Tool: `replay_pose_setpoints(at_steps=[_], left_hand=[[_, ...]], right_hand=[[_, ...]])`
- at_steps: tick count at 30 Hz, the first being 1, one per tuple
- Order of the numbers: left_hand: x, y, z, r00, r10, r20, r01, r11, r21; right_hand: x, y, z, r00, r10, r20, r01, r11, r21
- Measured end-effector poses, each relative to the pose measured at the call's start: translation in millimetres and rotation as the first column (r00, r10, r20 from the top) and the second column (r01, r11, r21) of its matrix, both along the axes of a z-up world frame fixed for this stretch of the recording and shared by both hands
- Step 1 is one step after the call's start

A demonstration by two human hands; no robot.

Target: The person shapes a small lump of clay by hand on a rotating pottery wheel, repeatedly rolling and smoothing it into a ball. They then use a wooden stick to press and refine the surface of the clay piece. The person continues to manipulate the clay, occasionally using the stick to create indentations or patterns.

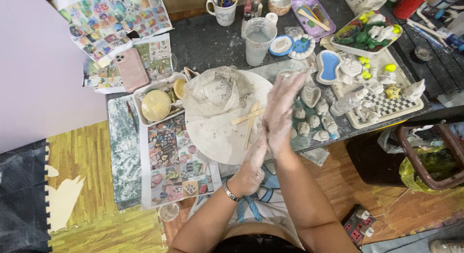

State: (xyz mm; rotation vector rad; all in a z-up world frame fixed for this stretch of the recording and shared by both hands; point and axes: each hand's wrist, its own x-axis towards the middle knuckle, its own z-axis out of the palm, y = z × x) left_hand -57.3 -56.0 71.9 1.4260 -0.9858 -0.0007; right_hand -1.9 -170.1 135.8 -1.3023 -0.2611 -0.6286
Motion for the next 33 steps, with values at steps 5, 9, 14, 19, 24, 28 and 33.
replay_pose_setpoints(at_steps=[5, 9, 14, 19, 24, 28, 33], left_hand=[[9.4, 3.4, 2.1, 0.961, -0.004, -0.277, -0.012, 0.998, -0.057], [42.1, 13.1, 27.5, 0.964, 0.007, -0.266, -0.041, 0.992, -0.122], [75.7, 19.2, 46.6, 0.966, 0.206, -0.156, -0.222, 0.971, -0.089], [70.1, 7.1, 54.2, 0.972, 0.221, -0.082, -0.228, 0.97, -0.081], [33.1, 0.9, 42.0, 0.966, 0.019, -0.259, -0.007, 0.999, 0.048], [16.2, -1.4, 28.5, 1.0, 0.019, -0.025, -0.018, 1.0, 0.013], [8.4, 3.7, 13.1, 0.989, 0.03, -0.147, -0.017, 0.996, 0.086]], right_hand=[[-2.5, 12.5, -18.6, 0.995, 0.097, -0.002, -0.095, 0.973, -0.213], [-15.6, 19.8, -31.5, 0.947, 0.289, -0.141, -0.318, 0.907, -0.276], [-43.3, 37.4, -61.1, 0.942, 0.263, -0.211, -0.332, 0.831, -0.447], [-39.4, 25.9, -58.4, 0.968, 0.195, -0.161, -0.247, 0.86, -0.447], [-23.7, 8.9, -46.8, 0.982, 0.139, -0.127, -0.165, 0.96, -0.225], [-3.2, -7.0, -30.3, 0.994, 0.109, -0.009, -0.107, 0.989, 0.098], [-13.3, -2.0, -39.8, 0.994, 0.079, -0.074, -0.072, 0.993, 0.095]])
